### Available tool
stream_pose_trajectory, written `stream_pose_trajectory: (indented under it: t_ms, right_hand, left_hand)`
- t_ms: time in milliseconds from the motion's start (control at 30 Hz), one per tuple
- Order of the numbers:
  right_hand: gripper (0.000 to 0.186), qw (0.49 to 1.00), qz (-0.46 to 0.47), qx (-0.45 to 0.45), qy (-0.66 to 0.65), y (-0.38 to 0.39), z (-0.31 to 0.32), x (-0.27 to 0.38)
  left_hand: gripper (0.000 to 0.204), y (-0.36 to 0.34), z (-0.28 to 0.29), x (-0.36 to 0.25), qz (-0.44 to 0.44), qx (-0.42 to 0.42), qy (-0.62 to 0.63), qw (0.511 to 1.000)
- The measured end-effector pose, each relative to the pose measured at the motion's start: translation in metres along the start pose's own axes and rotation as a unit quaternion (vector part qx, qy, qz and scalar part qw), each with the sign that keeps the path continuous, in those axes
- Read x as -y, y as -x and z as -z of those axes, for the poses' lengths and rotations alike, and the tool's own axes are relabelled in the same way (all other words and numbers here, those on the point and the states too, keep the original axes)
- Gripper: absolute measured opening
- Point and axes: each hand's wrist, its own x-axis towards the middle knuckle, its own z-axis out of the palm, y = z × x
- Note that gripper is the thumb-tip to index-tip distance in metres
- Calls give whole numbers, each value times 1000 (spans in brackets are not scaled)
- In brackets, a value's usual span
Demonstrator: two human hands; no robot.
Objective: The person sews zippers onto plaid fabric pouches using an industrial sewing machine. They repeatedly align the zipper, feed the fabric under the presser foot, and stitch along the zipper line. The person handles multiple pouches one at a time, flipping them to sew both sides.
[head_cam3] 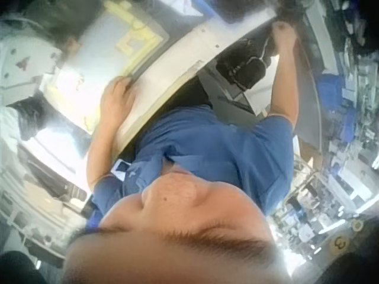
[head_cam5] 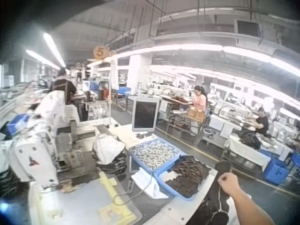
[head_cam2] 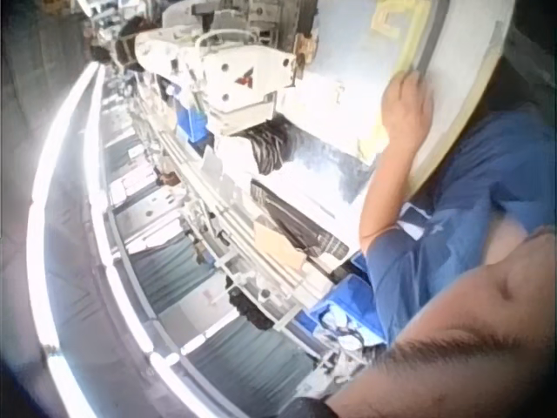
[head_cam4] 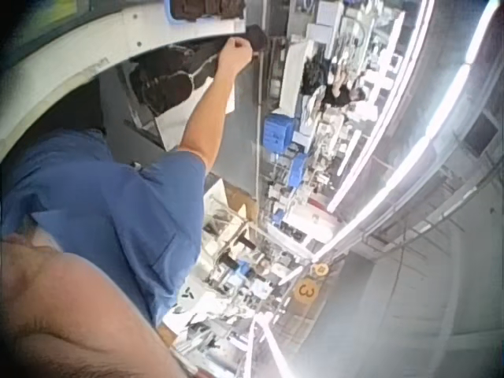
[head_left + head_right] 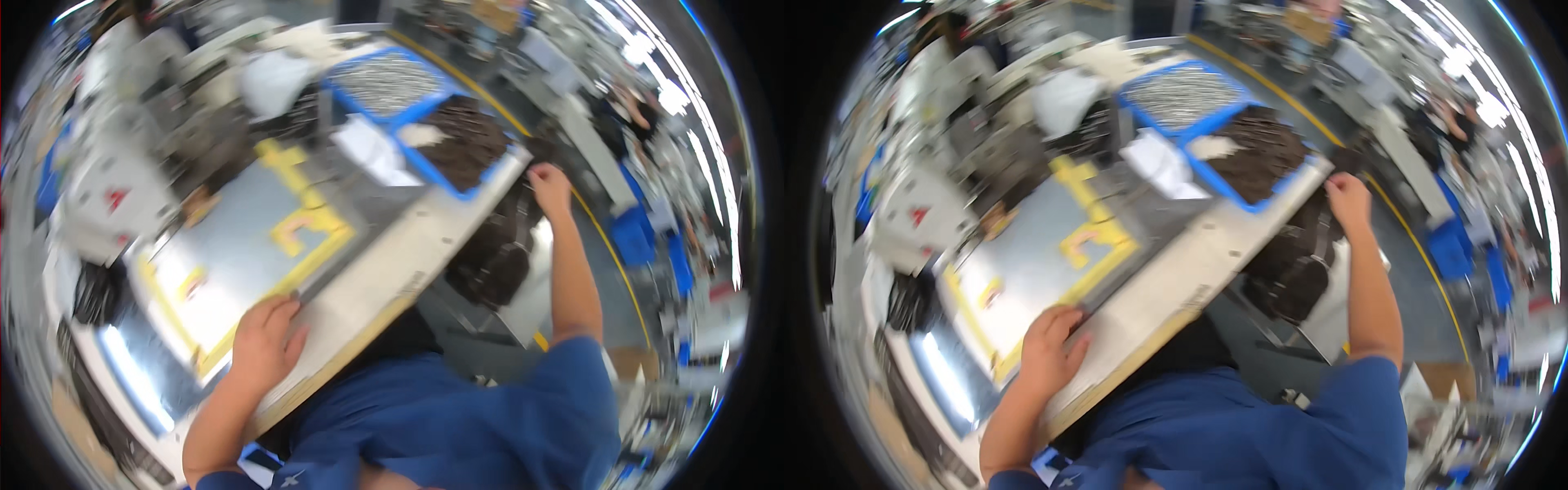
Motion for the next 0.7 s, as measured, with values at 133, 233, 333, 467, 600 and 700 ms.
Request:
stream_pose_trajectory:
  t_ms: [133,233,333,467,600,700]
  right_hand:
    - [14,982,145,-26,-116,34,-37,75]
    - [6,938,267,18,-221,78,-66,161]
    - [3,894,349,89,-266,117,-77,232]
    - [4,859,390,160,-290,144,-95,268]
    - [6,862,352,191,-311,154,-116,271]
    - [7,868,337,195,-309,157,-120,273]
  left_hand:
    - [29,32,54,43,175,-88,-138,971]
    - [29,80,117,97,291,-153,-277,903]
    - [27,154,168,145,409,-210,-330,824]
    - [32,281,207,184,516,-244,-414,709]
    - [28,335,230,186,608,-172,-374,679]
    - [23,338,239,190,609,-85,-380,691]
